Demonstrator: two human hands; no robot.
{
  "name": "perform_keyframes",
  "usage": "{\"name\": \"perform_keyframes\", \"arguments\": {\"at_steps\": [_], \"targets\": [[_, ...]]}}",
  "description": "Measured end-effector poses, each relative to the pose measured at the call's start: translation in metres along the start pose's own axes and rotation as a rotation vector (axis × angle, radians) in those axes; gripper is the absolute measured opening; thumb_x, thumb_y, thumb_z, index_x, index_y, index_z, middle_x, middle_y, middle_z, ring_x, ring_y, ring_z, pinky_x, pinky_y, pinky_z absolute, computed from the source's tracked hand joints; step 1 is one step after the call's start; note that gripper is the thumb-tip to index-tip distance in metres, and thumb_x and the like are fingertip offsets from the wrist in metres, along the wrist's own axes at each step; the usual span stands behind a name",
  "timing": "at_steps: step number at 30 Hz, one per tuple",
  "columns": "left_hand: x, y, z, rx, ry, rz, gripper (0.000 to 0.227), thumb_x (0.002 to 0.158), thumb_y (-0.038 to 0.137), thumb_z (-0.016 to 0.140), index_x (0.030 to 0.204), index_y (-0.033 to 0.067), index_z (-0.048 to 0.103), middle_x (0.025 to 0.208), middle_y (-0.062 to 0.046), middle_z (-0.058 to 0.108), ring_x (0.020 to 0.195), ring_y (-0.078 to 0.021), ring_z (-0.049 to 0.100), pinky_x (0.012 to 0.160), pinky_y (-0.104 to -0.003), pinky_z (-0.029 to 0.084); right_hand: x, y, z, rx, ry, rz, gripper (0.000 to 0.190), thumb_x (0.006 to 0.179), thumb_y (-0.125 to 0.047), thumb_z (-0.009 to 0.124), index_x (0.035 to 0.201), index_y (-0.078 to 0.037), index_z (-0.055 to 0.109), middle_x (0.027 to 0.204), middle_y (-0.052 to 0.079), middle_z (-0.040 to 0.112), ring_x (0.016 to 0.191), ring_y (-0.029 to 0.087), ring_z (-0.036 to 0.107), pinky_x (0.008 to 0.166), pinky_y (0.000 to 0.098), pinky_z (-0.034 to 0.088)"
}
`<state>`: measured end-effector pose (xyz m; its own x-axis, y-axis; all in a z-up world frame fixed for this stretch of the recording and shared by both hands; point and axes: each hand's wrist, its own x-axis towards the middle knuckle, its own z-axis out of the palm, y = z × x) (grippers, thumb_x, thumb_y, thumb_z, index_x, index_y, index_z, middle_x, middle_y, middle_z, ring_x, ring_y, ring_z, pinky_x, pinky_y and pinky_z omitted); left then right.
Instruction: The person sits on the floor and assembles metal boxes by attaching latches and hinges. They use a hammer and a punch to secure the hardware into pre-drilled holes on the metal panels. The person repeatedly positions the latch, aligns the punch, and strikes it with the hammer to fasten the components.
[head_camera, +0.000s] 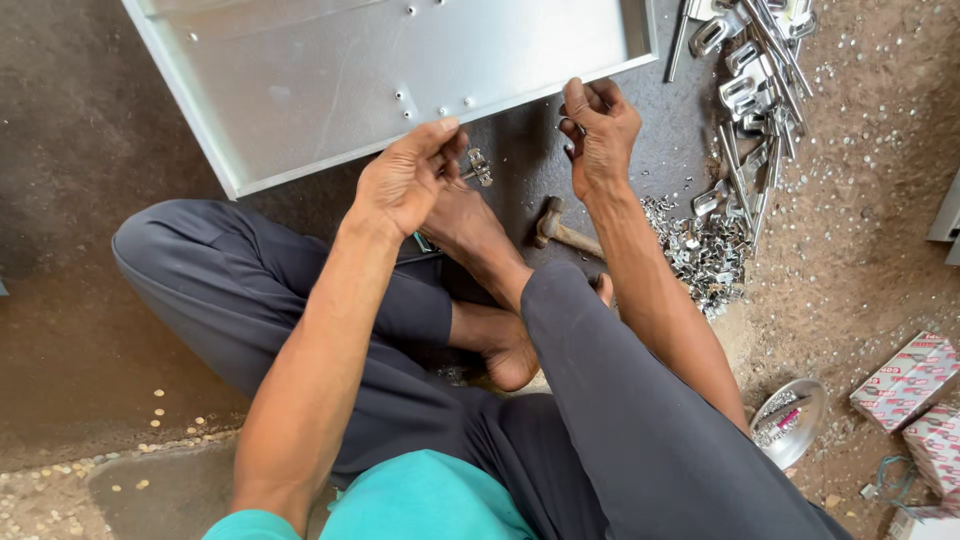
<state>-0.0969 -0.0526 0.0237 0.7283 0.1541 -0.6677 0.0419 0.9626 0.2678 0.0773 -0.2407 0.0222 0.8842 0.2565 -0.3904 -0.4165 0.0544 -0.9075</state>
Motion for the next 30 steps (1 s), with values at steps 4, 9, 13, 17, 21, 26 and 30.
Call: {"name": "perform_keyframes", "arguments": {"at_steps": [4, 9, 13, 17, 21, 26, 30], "targets": [[0.006, 0.000, 0.000, -0.044, 0.083, 0.089, 0.022, 0.075, 0.000, 0.087, 0.092, -0.0002, 0.073, 0.088, -0.008, 0.073, 0.086, -0.0187, 0.068, 0.083, -0.033, 0.057, 0.003, -0.011, 0.000, -0.254, -0.106, -0.051, 0.028, 0.095, -0.024, 0.080, 0.107, 0.000, 0.070, 0.085, 0.004, 0.071, 0.075, 0.014, 0.067, 0.063, 0.0264, 0.052], [0.014, 0.000, 0.004, -0.093, 0.099, 0.264, 0.027, 0.071, -0.007, 0.086, 0.092, -0.0019, 0.070, 0.091, -0.012, 0.074, 0.090, -0.0241, 0.075, 0.092, -0.038, 0.065, -0.083, -0.046, -0.087, -1.396, -0.465, -0.483, 0.022, 0.101, -0.020, 0.069, 0.113, -0.002, 0.068, 0.098, 0.015, 0.071, 0.092, 0.035, 0.068, 0.078, 0.0453, 0.052], [0.024, 0.003, -0.002, -0.064, 0.075, 0.330, 0.026, 0.073, -0.006, 0.085, 0.096, -0.0049, 0.071, 0.094, -0.015, 0.075, 0.092, -0.0266, 0.075, 0.093, -0.039, 0.065, -0.132, -0.042, -0.138, -1.683, -0.459, -0.642, 0.037, 0.082, -0.031, 0.075, 0.101, -0.001, 0.064, 0.087, 0.017, 0.066, 0.080, 0.035, 0.064, 0.073, 0.0460, 0.052], [0.033, 0.005, -0.008, -0.063, 0.077, 0.283, 0.024, 0.074, -0.007, 0.086, 0.093, -0.0061, 0.072, 0.097, -0.015, 0.076, 0.096, -0.0262, 0.076, 0.098, -0.037, 0.063, -0.146, -0.040, -0.154, -1.550, -0.353, -0.600, 0.030, 0.097, -0.030, 0.071, 0.110, -0.004, 0.064, 0.090, 0.011, 0.068, 0.079, 0.028, 0.064, 0.069, 0.0398, 0.051], [0.034, -0.002, -0.004, -0.025, 0.058, 0.391, 0.024, 0.071, -0.003, 0.086, 0.092, -0.0016, 0.074, 0.092, -0.012, 0.075, 0.091, -0.0246, 0.075, 0.093, -0.039, 0.063, -0.160, -0.073, -0.121, -1.211, -0.419, 0.060, 0.037, 0.103, -0.031, 0.059, 0.126, -0.002, 0.064, 0.073, 0.005, 0.062, 0.056, 0.016, 0.053, 0.050, 0.0333, 0.041], [0.033, -0.004, -0.002, 0.014, 0.037, 0.470, 0.025, 0.075, 0.002, 0.088, 0.096, -0.0032, 0.074, 0.091, -0.012, 0.075, 0.090, -0.0239, 0.073, 0.094, -0.039, 0.061, -0.138, -0.052, -0.057, -0.883, -0.493, -0.151, 0.039, 0.109, -0.029, 0.053, 0.129, 0.004, 0.062, 0.064, 0.000, 0.053, 0.054, 0.006, 0.048, 0.049, 0.0264, 0.039], [0.028, -0.003, 0.003, 0.084, 0.074, 0.578, 0.037, 0.069, 0.001, 0.088, 0.100, 0.0022, 0.069, 0.090, -0.010, 0.073, 0.084, -0.0237, 0.074, 0.085, -0.040, 0.062, -0.113, -0.031, -0.039, -0.689, -0.475, -0.203, 0.033, 0.112, -0.028, 0.050, 0.115, 0.001, 0.064, 0.064, -0.001, 0.053, 0.054, 0.005, 0.047, 0.047, 0.0275, 0.038]]}}
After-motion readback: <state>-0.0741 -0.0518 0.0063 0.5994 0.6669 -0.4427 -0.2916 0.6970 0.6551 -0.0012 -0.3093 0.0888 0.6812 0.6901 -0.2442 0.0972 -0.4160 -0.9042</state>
